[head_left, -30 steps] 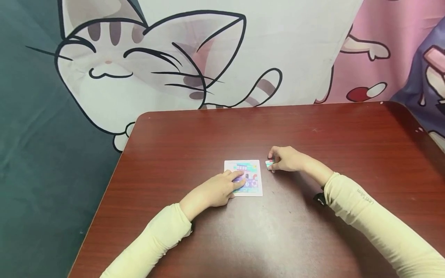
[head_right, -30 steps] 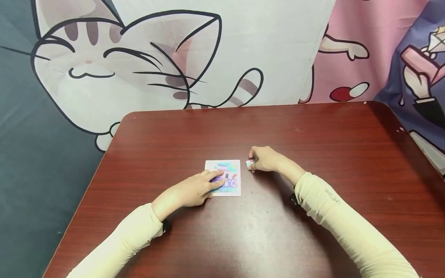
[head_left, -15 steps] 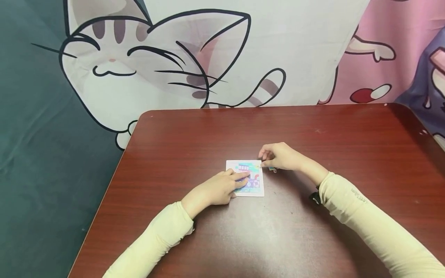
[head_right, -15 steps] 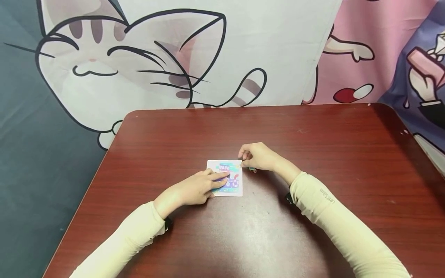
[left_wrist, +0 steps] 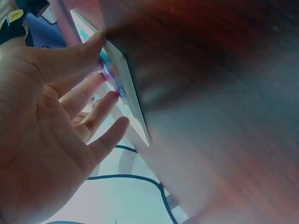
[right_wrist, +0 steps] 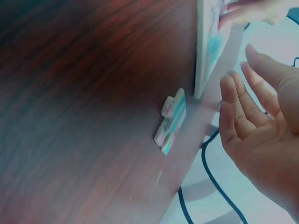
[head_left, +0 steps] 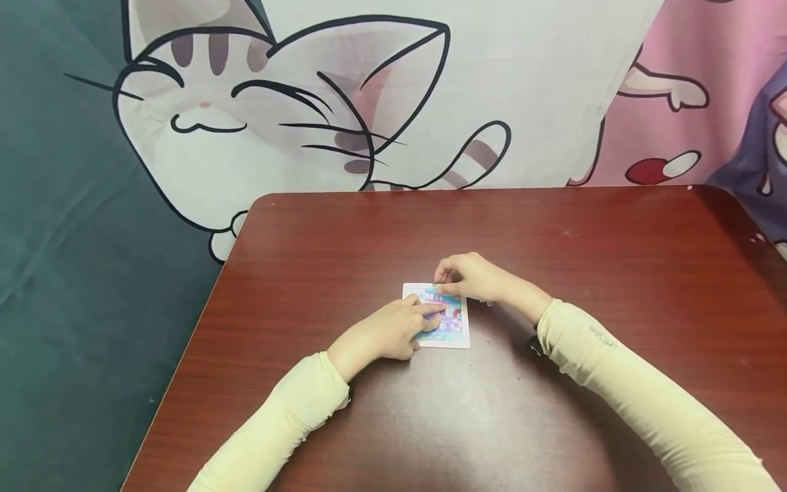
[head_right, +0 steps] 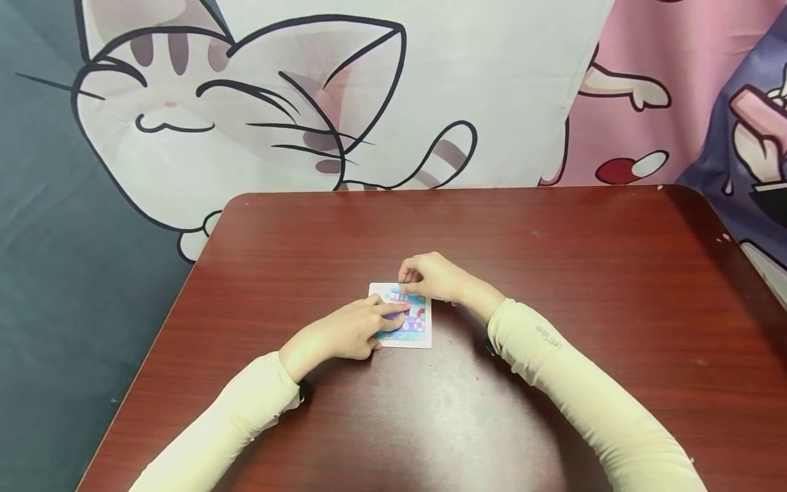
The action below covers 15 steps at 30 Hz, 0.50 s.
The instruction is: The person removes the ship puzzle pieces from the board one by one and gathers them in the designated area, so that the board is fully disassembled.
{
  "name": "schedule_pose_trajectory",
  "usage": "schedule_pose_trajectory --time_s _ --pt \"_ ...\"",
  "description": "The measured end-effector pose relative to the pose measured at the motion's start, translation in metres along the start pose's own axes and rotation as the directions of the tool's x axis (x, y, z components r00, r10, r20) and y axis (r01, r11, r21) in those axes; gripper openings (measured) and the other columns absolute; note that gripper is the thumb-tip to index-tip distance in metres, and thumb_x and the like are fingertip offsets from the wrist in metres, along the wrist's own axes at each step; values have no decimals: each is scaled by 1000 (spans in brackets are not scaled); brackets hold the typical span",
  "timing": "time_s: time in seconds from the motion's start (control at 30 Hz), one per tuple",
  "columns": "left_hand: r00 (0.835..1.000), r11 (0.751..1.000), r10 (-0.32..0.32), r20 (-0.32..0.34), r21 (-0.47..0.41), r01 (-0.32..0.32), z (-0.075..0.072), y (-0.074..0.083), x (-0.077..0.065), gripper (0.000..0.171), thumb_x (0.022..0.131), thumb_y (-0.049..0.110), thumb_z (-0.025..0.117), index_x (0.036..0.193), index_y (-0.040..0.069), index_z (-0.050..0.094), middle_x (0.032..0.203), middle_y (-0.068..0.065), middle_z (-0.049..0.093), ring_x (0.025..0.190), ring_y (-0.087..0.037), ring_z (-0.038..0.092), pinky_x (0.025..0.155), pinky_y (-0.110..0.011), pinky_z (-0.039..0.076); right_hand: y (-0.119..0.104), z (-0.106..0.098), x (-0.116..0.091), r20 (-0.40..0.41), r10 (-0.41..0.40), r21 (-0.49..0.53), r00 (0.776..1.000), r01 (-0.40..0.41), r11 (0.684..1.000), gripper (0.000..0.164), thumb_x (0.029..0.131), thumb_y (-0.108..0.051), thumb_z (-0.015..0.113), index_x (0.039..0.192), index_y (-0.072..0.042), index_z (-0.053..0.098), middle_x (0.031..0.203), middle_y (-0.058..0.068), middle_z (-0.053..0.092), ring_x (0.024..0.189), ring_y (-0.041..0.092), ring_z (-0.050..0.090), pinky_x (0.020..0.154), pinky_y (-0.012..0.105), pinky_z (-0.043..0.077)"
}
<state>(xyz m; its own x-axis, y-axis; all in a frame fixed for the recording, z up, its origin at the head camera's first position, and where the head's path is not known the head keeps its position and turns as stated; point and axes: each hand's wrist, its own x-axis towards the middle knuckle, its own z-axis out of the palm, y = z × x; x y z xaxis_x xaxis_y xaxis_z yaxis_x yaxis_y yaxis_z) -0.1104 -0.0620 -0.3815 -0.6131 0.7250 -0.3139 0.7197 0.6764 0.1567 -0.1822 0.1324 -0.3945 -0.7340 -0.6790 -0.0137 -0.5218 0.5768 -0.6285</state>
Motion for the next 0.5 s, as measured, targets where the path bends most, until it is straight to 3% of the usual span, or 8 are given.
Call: schedule_pose_trajectory --time_s 0.3,0.5 --pt "1000 999 -6 0 40 6 3 2 -3 58 80 20 69 135 21 51 150 9 32 107 -16 44 90 -30 42 -7 10 9 87 -16 -20 996 18 1000 20 78 -10 74 96 -9 66 91 2 63 86 15 58 80 31 49" --pt "1000 998 -8 2 55 8 4 1 -3 61 83 21 67 140 20 45 151 10 30 119 -17 40 107 -37 29 -12 10 16 108 -48 -49 993 53 997 19 77 -8 74 95 -9 68 89 2 62 84 15 57 79 31 49"
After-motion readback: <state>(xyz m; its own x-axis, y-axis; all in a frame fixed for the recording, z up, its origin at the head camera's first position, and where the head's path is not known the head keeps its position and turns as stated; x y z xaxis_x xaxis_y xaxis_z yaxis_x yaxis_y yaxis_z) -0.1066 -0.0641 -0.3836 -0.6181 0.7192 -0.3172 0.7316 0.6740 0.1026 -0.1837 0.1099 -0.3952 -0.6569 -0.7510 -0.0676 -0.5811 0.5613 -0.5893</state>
